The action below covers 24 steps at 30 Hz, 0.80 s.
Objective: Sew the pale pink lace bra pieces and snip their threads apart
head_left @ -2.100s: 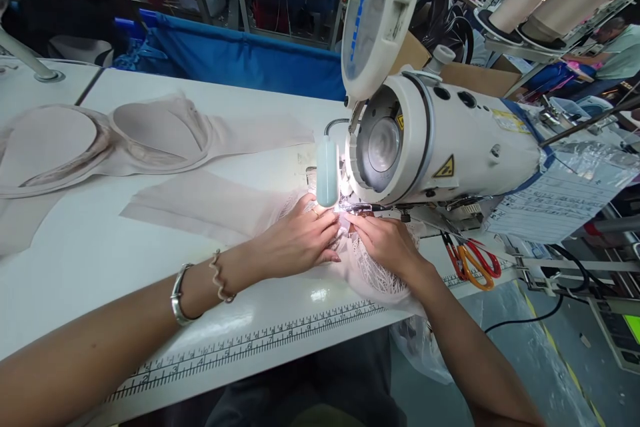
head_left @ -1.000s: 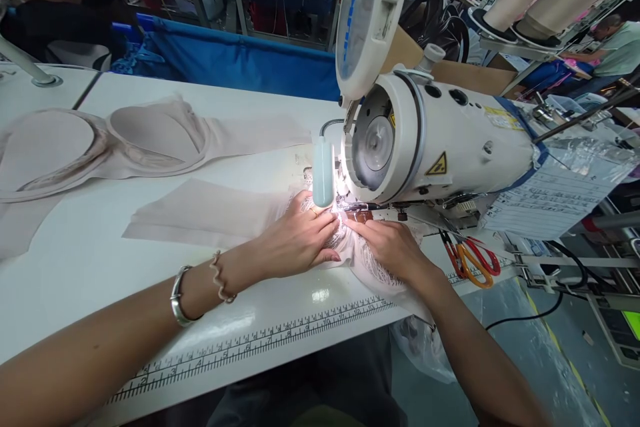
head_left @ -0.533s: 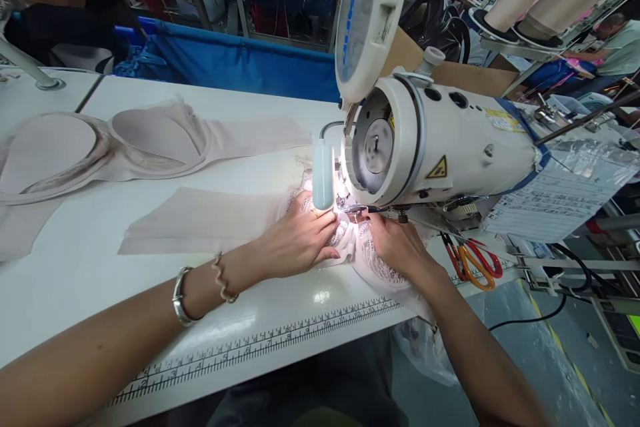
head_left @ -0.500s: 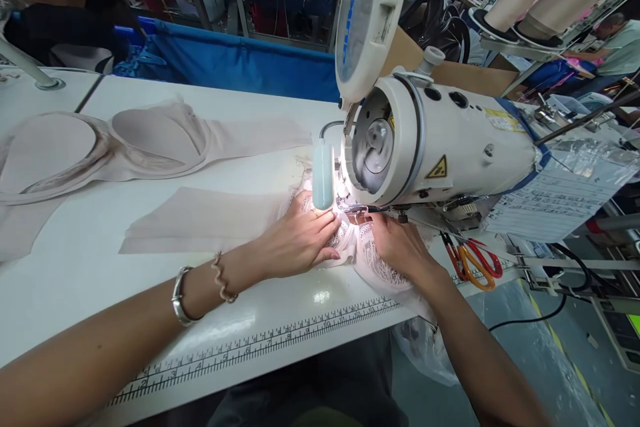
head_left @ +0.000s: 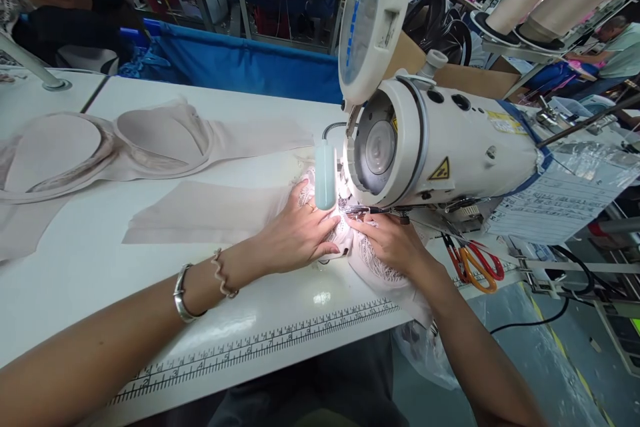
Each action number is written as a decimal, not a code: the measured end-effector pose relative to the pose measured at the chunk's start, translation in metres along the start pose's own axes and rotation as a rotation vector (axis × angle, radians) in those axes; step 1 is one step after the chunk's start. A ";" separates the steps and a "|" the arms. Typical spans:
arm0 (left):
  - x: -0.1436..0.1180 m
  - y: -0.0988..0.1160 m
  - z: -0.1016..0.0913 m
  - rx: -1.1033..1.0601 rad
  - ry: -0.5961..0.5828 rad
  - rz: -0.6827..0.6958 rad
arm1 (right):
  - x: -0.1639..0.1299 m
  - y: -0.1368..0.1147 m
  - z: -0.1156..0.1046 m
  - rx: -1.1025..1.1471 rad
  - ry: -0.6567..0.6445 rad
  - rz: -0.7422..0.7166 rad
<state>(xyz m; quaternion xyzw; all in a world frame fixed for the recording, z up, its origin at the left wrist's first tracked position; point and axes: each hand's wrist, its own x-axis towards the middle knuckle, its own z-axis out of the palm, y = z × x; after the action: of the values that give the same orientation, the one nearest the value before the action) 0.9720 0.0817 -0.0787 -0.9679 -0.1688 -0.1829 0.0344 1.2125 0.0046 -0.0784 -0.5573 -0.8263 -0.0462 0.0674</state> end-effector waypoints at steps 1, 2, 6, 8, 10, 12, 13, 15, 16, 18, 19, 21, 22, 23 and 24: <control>0.000 -0.001 0.000 -0.009 0.011 -0.008 | 0.001 0.001 0.003 0.016 0.000 0.005; 0.001 -0.003 0.000 -0.018 0.022 -0.013 | 0.002 0.002 0.005 0.032 0.002 0.011; 0.001 -0.005 0.002 -0.016 0.038 -0.035 | 0.005 0.003 0.010 0.069 0.028 0.026; 0.000 -0.003 0.003 0.012 0.042 -0.040 | 0.007 0.002 0.010 0.067 0.049 0.029; -0.002 0.001 0.005 0.046 0.043 -0.030 | 0.008 0.002 0.010 0.085 0.065 0.020; -0.003 0.006 0.005 0.068 0.028 0.009 | 0.008 0.002 0.010 0.122 0.070 0.005; -0.003 0.009 0.005 0.068 0.009 0.033 | 0.008 0.003 0.010 0.135 0.065 0.002; -0.002 0.013 0.004 0.047 -0.032 0.072 | 0.006 0.003 0.008 0.136 0.043 0.010; -0.001 0.014 0.003 0.030 -0.043 0.079 | 0.005 0.003 0.007 0.125 0.034 0.022; 0.000 0.015 0.002 0.005 -0.044 0.073 | 0.003 0.003 0.006 0.105 0.025 0.045; 0.000 0.014 0.002 -0.001 -0.038 0.066 | 0.003 0.003 0.005 0.100 0.025 0.050; -0.001 0.012 0.002 -0.006 -0.030 0.056 | 0.003 0.002 0.005 0.101 0.027 0.052; -0.001 0.012 0.002 -0.007 -0.026 0.053 | 0.003 0.001 0.005 0.107 0.025 0.050; -0.002 0.011 0.002 -0.010 -0.021 0.051 | 0.003 0.001 0.005 0.117 0.022 0.049; -0.002 0.010 0.002 -0.015 -0.015 0.048 | 0.004 0.000 0.005 0.128 0.017 0.053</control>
<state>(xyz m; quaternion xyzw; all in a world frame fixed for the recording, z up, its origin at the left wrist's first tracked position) 0.9742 0.0721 -0.0813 -0.9732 -0.1445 -0.1762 0.0305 1.2111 0.0090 -0.0832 -0.5731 -0.8119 0.0037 0.1112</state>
